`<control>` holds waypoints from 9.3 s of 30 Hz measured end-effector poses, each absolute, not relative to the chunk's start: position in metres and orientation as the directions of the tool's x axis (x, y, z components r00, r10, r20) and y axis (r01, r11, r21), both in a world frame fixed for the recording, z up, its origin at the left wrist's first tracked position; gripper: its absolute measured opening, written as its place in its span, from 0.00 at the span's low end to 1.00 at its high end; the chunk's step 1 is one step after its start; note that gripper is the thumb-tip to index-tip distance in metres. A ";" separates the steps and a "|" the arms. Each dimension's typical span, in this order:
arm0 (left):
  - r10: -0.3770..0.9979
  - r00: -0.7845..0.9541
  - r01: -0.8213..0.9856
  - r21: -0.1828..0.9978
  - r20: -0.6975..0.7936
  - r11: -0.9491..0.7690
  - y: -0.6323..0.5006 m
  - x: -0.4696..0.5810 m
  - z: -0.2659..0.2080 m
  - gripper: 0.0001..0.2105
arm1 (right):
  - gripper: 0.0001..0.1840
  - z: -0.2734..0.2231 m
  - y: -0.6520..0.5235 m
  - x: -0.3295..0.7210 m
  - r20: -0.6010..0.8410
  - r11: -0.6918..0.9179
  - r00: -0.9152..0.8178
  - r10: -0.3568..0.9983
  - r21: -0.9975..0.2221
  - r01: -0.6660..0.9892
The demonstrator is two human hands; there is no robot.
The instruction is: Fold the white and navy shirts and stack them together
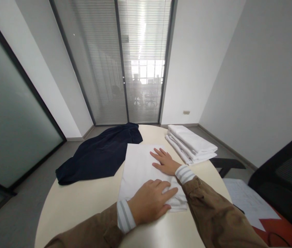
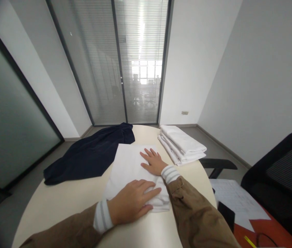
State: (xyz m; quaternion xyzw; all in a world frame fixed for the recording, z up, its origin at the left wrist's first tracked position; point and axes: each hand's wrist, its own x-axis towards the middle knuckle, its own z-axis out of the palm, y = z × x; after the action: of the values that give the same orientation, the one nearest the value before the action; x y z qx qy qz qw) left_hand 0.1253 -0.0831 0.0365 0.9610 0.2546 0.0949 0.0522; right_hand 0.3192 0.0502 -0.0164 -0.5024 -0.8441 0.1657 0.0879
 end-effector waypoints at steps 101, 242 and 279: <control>0.840 0.349 0.690 0.493 0.415 -0.530 0.032 0.016 -0.005 0.10 | 0.27 -0.044 0.078 0.326 0.290 0.251 -0.104 0.951 -0.533 0.808; 0.839 0.269 0.637 0.567 0.472 -0.523 0.027 0.053 -0.013 0.21 | 0.37 -0.049 0.071 0.326 0.225 0.146 -0.083 0.971 -0.277 0.950; 0.990 0.010 -0.463 0.878 0.139 -0.119 0.036 0.046 -0.019 0.27 | 0.41 -0.009 0.056 0.332 0.047 -0.024 -0.309 0.950 -0.975 -0.221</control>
State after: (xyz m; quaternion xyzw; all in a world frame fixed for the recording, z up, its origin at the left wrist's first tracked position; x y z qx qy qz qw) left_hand 0.0458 0.0360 -0.0188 0.4096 0.3218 0.6257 0.5806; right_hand 0.3324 0.0561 -0.0087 -0.3527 -0.5165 0.6227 0.4702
